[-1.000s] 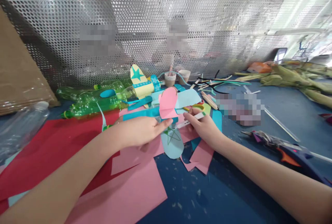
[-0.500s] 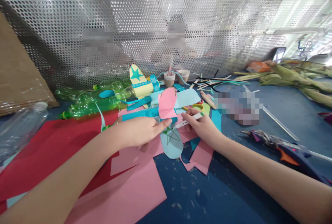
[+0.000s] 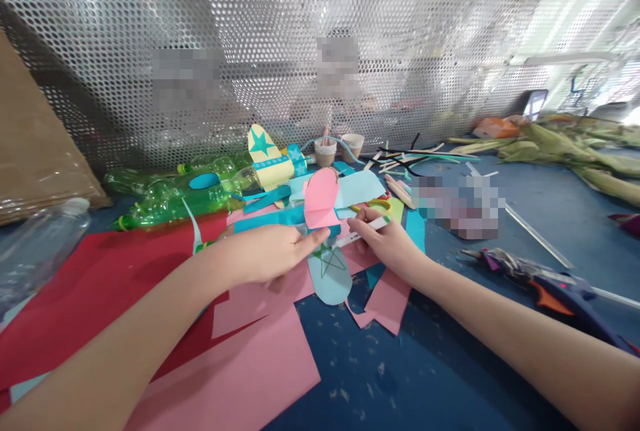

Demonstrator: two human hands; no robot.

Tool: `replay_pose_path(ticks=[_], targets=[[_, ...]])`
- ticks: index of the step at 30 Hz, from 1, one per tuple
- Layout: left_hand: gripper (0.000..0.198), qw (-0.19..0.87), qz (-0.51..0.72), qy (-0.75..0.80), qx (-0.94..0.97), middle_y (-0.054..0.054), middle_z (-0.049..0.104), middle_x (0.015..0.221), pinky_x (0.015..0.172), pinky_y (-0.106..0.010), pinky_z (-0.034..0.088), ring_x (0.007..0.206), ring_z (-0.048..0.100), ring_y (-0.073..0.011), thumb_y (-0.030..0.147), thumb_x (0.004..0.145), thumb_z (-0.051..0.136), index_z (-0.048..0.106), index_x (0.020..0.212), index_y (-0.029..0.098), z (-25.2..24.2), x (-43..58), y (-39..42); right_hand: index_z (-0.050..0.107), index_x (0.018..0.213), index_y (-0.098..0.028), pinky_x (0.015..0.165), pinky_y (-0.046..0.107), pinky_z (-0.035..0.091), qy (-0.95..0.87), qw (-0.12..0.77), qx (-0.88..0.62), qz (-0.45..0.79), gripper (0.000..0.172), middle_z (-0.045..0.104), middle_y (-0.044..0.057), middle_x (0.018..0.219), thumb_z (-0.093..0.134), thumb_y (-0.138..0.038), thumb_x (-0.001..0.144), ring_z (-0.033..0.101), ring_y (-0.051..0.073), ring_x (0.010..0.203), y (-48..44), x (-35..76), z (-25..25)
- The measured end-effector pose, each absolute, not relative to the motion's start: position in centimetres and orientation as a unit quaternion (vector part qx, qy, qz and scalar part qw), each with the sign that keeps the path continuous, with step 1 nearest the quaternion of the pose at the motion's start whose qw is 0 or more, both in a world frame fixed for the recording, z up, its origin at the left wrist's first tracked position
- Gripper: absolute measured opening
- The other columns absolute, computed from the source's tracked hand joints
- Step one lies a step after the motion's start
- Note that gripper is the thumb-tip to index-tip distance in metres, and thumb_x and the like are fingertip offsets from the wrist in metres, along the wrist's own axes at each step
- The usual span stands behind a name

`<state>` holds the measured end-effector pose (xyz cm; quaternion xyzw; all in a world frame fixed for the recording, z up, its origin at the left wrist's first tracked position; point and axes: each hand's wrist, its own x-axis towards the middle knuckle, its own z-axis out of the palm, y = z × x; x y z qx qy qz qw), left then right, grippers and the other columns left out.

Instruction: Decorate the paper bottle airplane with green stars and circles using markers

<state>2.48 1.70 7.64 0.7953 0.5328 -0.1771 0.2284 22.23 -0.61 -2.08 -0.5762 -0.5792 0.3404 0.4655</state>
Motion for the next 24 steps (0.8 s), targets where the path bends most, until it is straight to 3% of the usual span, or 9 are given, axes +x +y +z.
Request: replay_pose_path(ticks=[7, 19, 24], targets=[[0.093, 0.23, -0.179, 0.536, 0.792, -0.01, 0.071, 0.06, 0.058, -0.034, 0.046, 0.061, 0.063, -0.0258, 0.083, 0.084, 0.007, 0.076, 0.088, 0.021, 7.69, 2.48, 1.7, 0.044, 0.06, -0.025, 0.057, 0.03, 0.038, -0.577, 0.471, -0.574, 0.339, 0.031, 0.052, -0.005, 0.046, 0.055, -0.044, 0.082, 0.049, 0.015, 0.05, -0.53, 22.28, -2.26], [0.09, 0.22, -0.187, 0.533, 0.796, -0.011, 0.072, 0.062, 0.064, -0.035, 0.047, 0.063, 0.064, -0.0246, 0.08, 0.086, 0.007, 0.072, 0.066, 0.02, 7.84, 2.51, 1.66, 0.041, 0.059, -0.025, 0.058, 0.03, 0.038, -0.557, 0.479, -0.579, 0.354, 0.031, 0.05, -0.005, 0.045, 0.054, -0.042, 0.082, 0.048, 0.015, 0.05, -0.57, 22.46, -2.17], [0.095, 0.221, -0.182, 0.522, 0.804, -0.011, 0.071, 0.059, 0.061, -0.033, 0.046, 0.058, 0.062, -0.0231, 0.081, 0.084, 0.002, 0.073, 0.07, 0.02, 7.73, 2.39, 1.73, 0.042, 0.058, -0.025, 0.06, 0.03, 0.039, -0.561, 0.478, -0.577, 0.353, 0.031, 0.051, -0.005, 0.046, 0.054, -0.041, 0.082, 0.05, 0.015, 0.052, -0.54, 22.42, -2.17]])
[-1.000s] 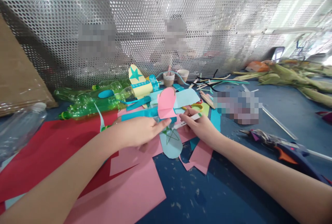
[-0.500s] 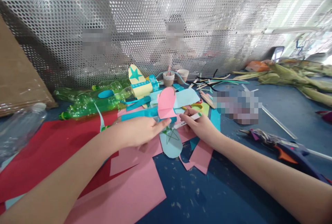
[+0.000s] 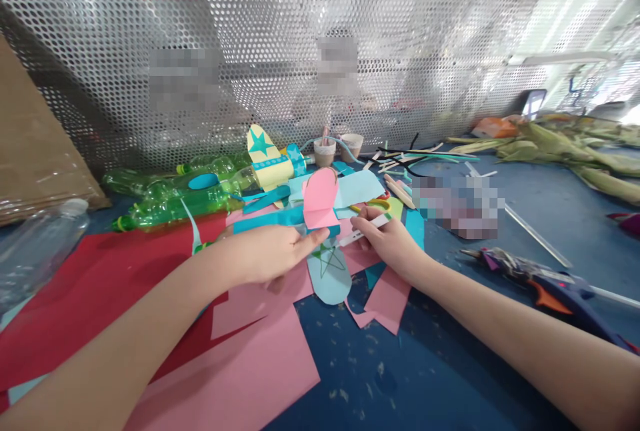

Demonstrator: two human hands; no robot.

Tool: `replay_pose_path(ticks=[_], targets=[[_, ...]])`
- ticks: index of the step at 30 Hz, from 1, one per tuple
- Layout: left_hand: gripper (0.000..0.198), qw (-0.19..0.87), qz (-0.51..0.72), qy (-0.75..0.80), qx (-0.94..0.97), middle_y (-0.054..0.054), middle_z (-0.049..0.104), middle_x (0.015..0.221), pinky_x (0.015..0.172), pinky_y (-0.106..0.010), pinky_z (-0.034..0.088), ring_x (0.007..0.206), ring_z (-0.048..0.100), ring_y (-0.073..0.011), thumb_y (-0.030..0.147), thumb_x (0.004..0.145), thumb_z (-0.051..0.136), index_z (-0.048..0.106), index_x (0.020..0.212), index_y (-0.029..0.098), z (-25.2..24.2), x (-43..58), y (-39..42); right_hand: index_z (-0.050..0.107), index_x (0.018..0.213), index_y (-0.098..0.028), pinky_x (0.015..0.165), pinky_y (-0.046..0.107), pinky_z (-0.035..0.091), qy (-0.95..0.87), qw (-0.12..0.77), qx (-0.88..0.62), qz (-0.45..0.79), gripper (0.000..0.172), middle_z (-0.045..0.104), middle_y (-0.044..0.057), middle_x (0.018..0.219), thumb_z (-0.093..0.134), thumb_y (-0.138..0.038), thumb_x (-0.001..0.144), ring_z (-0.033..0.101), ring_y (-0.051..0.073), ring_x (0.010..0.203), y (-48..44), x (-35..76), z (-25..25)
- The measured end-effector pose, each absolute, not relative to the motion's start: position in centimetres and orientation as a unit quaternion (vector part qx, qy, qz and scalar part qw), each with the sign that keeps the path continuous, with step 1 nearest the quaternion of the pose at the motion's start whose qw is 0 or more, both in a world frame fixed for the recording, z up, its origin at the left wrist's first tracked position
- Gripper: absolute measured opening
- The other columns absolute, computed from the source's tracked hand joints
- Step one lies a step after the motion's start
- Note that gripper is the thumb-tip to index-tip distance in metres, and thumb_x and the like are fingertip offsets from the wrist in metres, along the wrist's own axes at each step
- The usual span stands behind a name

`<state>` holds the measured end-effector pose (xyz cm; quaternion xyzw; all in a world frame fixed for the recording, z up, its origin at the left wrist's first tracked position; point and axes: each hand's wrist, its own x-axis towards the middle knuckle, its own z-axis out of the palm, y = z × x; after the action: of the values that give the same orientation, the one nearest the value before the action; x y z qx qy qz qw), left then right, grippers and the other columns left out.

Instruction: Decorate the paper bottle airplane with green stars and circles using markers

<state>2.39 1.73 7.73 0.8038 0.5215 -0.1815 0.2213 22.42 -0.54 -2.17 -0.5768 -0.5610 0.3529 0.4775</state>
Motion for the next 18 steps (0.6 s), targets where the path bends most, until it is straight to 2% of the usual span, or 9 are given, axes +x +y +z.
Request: replay_pose_path(ticks=[6, 18], targets=[[0.098, 0.21, -0.156, 0.5, 0.825, -0.01, 0.068, 0.053, 0.058, -0.031, 0.044, 0.051, 0.059, -0.0207, 0.083, 0.082, -0.002, 0.071, 0.066, 0.02, 7.49, 2.17, 1.83, 0.043, 0.059, -0.025, 0.06, 0.031, 0.039, -0.575, 0.474, -0.572, 0.343, 0.03, 0.051, -0.005, 0.045, 0.055, -0.041, 0.082, 0.05, 0.016, 0.051, -0.56, 22.4, -2.07], [0.097, 0.231, -0.168, 0.515, 0.808, -0.009, 0.067, 0.053, 0.063, -0.035, 0.047, 0.055, 0.061, -0.0238, 0.082, 0.084, 0.004, 0.078, 0.086, 0.02, 7.56, 2.34, 1.82, 0.041, 0.06, -0.025, 0.06, 0.031, 0.038, -0.554, 0.482, -0.576, 0.359, 0.03, 0.05, -0.005, 0.046, 0.054, -0.04, 0.083, 0.049, 0.016, 0.051, -0.37, 22.62, -2.48]])
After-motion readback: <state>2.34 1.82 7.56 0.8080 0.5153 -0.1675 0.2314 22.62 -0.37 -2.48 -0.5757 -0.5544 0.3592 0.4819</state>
